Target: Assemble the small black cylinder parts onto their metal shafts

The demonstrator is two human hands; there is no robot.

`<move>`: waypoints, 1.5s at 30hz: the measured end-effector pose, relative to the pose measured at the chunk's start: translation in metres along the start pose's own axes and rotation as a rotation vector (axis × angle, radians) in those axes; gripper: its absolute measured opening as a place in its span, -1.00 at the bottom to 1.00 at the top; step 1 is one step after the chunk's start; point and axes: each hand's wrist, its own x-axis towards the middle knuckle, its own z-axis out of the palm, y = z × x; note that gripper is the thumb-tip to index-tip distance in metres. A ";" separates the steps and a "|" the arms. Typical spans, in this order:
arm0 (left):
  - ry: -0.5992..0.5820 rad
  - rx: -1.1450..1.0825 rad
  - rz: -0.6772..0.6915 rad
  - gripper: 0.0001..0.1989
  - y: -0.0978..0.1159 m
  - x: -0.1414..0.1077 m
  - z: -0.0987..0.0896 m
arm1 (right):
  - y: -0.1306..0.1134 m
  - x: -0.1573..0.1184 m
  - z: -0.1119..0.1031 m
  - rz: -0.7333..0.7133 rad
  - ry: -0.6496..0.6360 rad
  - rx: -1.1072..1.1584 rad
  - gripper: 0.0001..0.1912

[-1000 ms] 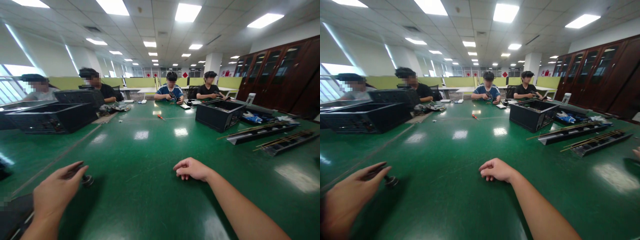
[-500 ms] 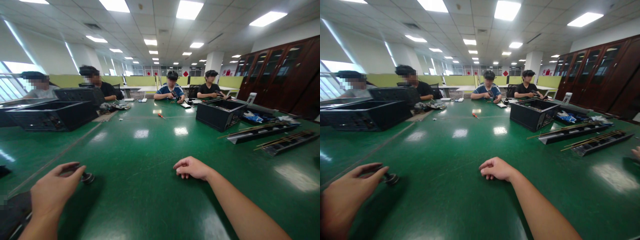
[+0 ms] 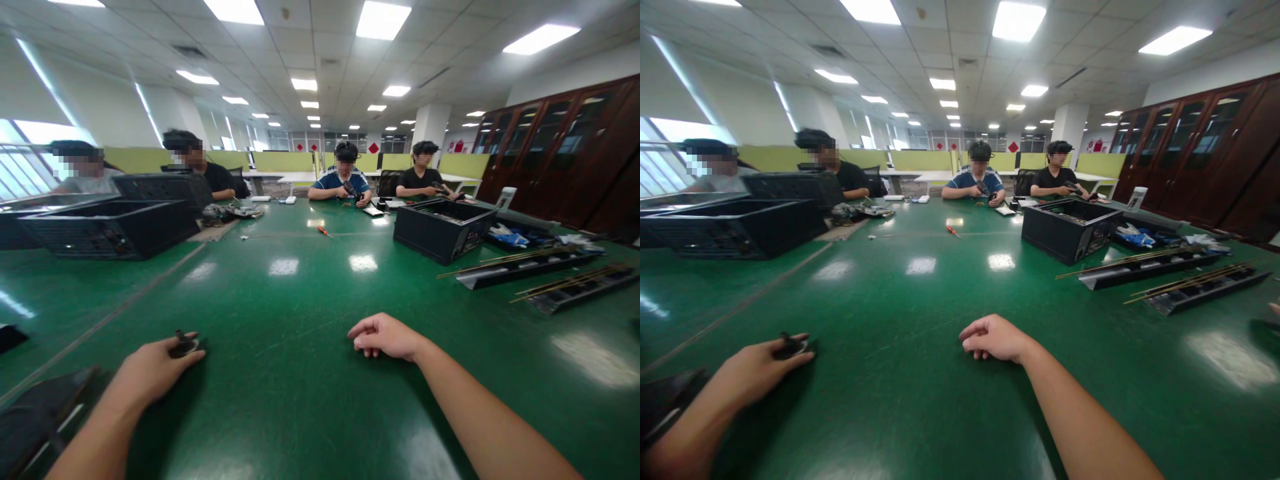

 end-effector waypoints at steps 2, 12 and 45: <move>0.007 -0.068 0.129 -0.46 0.019 -0.009 0.009 | -0.002 -0.001 0.002 0.010 0.005 -0.015 -0.66; -0.008 -0.409 0.807 -0.63 0.151 -0.084 0.046 | -0.002 -0.002 0.012 -0.059 -0.074 -0.021 -0.17; -0.047 -0.545 0.890 -0.78 0.152 -0.092 0.069 | -0.011 -0.011 0.036 -0.405 0.166 -0.673 -0.89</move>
